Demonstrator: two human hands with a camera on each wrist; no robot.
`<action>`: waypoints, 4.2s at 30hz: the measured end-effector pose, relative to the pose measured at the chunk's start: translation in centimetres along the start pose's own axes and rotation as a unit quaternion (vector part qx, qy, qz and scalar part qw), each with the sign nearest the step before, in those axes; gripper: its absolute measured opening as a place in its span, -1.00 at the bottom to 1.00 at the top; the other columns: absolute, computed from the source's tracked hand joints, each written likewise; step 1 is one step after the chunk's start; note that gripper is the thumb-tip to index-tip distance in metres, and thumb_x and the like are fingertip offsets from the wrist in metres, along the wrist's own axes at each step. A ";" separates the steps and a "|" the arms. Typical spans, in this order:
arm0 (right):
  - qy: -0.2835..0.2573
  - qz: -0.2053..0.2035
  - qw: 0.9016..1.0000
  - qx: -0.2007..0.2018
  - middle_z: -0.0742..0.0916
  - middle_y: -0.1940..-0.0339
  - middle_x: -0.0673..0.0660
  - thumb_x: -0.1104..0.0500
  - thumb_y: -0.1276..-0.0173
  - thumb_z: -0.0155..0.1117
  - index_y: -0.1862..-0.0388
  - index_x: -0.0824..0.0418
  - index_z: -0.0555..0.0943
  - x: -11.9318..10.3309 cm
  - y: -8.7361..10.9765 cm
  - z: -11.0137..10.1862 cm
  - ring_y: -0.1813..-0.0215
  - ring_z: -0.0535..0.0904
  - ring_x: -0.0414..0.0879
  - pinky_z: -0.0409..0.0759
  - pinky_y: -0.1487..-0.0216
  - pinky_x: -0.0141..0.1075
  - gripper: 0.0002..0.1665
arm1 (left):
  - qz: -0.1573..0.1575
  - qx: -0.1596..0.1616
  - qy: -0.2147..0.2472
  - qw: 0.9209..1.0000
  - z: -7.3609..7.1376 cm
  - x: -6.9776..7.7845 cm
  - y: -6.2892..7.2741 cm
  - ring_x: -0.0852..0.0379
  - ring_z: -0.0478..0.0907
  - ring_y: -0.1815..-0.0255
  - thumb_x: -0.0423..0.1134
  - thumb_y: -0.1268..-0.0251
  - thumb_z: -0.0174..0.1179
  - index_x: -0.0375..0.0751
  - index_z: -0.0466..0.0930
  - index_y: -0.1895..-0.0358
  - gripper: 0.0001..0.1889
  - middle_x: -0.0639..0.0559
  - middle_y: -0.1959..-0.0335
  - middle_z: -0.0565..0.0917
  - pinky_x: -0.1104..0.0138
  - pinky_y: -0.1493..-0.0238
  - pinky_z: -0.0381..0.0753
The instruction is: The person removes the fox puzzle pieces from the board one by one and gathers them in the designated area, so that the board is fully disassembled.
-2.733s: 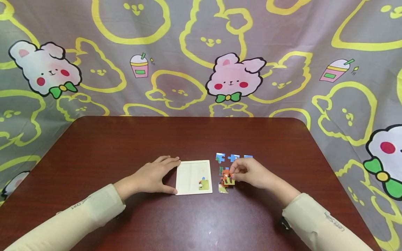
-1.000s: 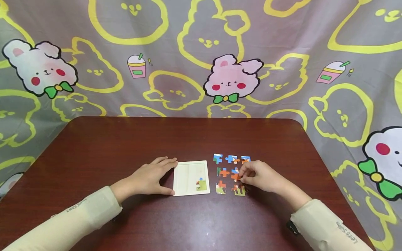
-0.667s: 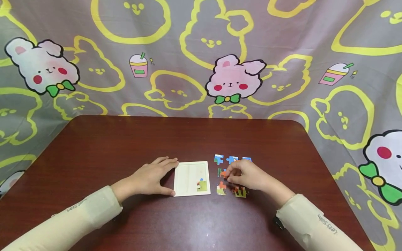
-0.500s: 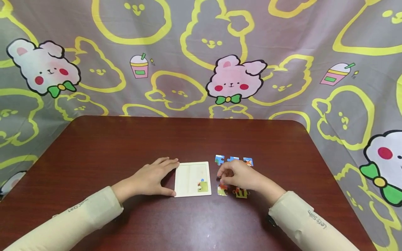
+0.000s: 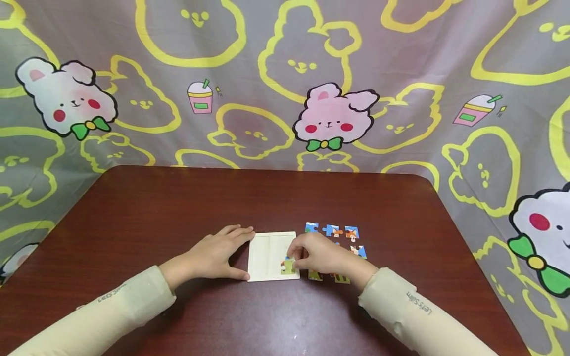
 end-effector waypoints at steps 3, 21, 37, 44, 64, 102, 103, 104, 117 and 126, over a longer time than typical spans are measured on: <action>0.026 -0.002 1.000 0.004 0.62 0.41 -0.04 0.34 -0.19 0.43 0.20 0.26 0.70 -0.1 -0.4 0.4 0.39 0.46 -0.39 0.51 0.31 -0.45 -0.82 | 0.000 0.001 0.001 1.000 0.0 0.0 0.0 -0.13 0.12 -0.58 0.31 0.04 0.43 -0.09 0.26 -0.51 0.03 0.06 -0.56 0.26 -0.23 -0.21 0.41; 0.041 0.047 0.998 0.000 0.58 0.47 -0.01 0.41 -0.11 0.45 0.18 0.27 0.62 -0.1 -0.6 1.0 0.45 0.42 -0.35 0.48 0.34 -0.44 -0.71 | -0.003 -0.005 -0.008 1.000 0.0 0.0 0.0 -0.11 0.14 -0.57 0.32 0.04 0.43 -0.06 0.26 -0.51 0.03 0.07 -0.56 0.26 -0.24 -0.20 0.42; -0.045 0.069 0.997 -0.001 0.59 0.42 -0.02 0.44 -0.22 0.36 0.24 0.20 0.57 0.4 -0.6 0.8 0.39 0.51 -0.25 0.54 0.31 -0.41 -0.77 | -0.005 -0.011 -0.006 1.000 0.0 0.1 -0.1 -0.11 0.14 -0.58 0.32 0.03 0.42 -0.06 0.25 -0.52 0.04 0.06 -0.57 0.24 -0.25 -0.23 0.40; -0.087 0.071 0.994 -0.010 0.63 0.46 0.01 0.48 -0.24 0.31 0.21 0.23 0.55 0.6 -0.6 1.1 0.40 0.52 -0.23 0.54 0.31 -0.40 -0.77 | -0.003 -0.008 -0.007 1.000 -0.1 0.1 -0.1 -0.11 0.15 -0.58 0.33 0.05 0.42 -0.07 0.26 -0.52 0.04 0.06 -0.56 0.26 -0.26 -0.22 0.40; -0.145 0.063 0.987 -0.016 0.67 0.45 0.12 0.46 -0.29 0.26 0.18 0.30 0.55 0.6 -0.7 1.0 0.45 0.52 -0.20 0.46 0.49 -0.40 -0.84 | -0.004 -0.014 -0.016 1.000 0.0 0.0 -0.3 -0.11 0.16 -0.57 0.35 0.07 0.41 -0.06 0.25 -0.52 0.06 0.05 -0.56 0.26 -0.26 -0.23 0.40; -0.154 0.070 0.986 0.009 0.65 0.43 0.10 0.43 -0.29 0.28 0.19 0.33 0.52 2.1 2.7 -0.6 0.43 0.53 -0.21 0.53 0.31 -0.39 -0.84 | 0.001 -0.014 -0.011 1.000 0.0 0.0 -0.2 -0.11 0.16 -0.57 0.35 0.05 0.41 -0.06 0.24 -0.52 0.06 0.05 -0.57 0.24 -0.25 -0.26 0.39; -0.152 0.071 0.986 0.010 0.65 0.43 0.10 0.43 -0.29 0.28 0.19 0.34 0.52 2.1 2.8 -0.7 0.44 0.52 -0.23 0.52 0.32 -0.39 -0.84 | 0.001 -0.014 -0.010 1.000 0.0 0.0 -0.2 -0.11 0.16 -0.57 0.35 0.05 0.41 -0.06 0.25 -0.52 0.06 0.05 -0.57 0.25 -0.25 -0.25 0.39; -0.151 0.067 0.986 0.011 0.65 0.43 0.10 0.43 -0.28 0.28 0.19 0.34 0.52 2.1 2.9 -0.8 0.44 0.51 -0.24 0.52 0.34 -0.39 -0.84 | 0.001 -0.013 -0.010 1.000 0.0 0.0 -0.2 -0.11 0.16 -0.57 0.35 0.05 0.41 -0.06 0.25 -0.52 0.06 0.05 -0.57 0.25 -0.25 -0.25 0.39; -0.162 0.047 0.985 0.043 0.66 0.39 0.11 0.43 -0.26 0.30 0.16 0.43 0.53 3.1 5.5 -3.0 0.34 0.56 -0.29 0.56 0.24 -0.40 -0.81 | 0.003 -0.016 -0.015 1.000 0.0 -0.1 -0.4 -0.09 0.16 -0.57 0.37 0.05 0.40 -0.05 0.24 -0.53 0.06 0.06 -0.57 0.24 -0.23 -0.24 0.41; -0.162 0.084 0.981 0.060 0.68 0.35 0.10 0.40 -0.32 0.26 0.09 0.41 0.53 3.9 7.7 -4.6 0.31 0.62 -0.17 0.58 0.26 -0.34 -0.80 | 0.004 -0.016 -0.030 0.999 -0.1 0.1 -0.3 -0.11 0.18 -0.55 0.36 0.05 0.37 -0.06 0.24 -0.52 0.05 0.05 -0.57 0.24 -0.21 -0.22 0.43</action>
Point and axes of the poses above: each hand's wrist, its own y-axis away from the middle knuckle, its own z-axis out of the palm, x = y × z, the point moved 8 cm from there along -y, towards the middle knuckle
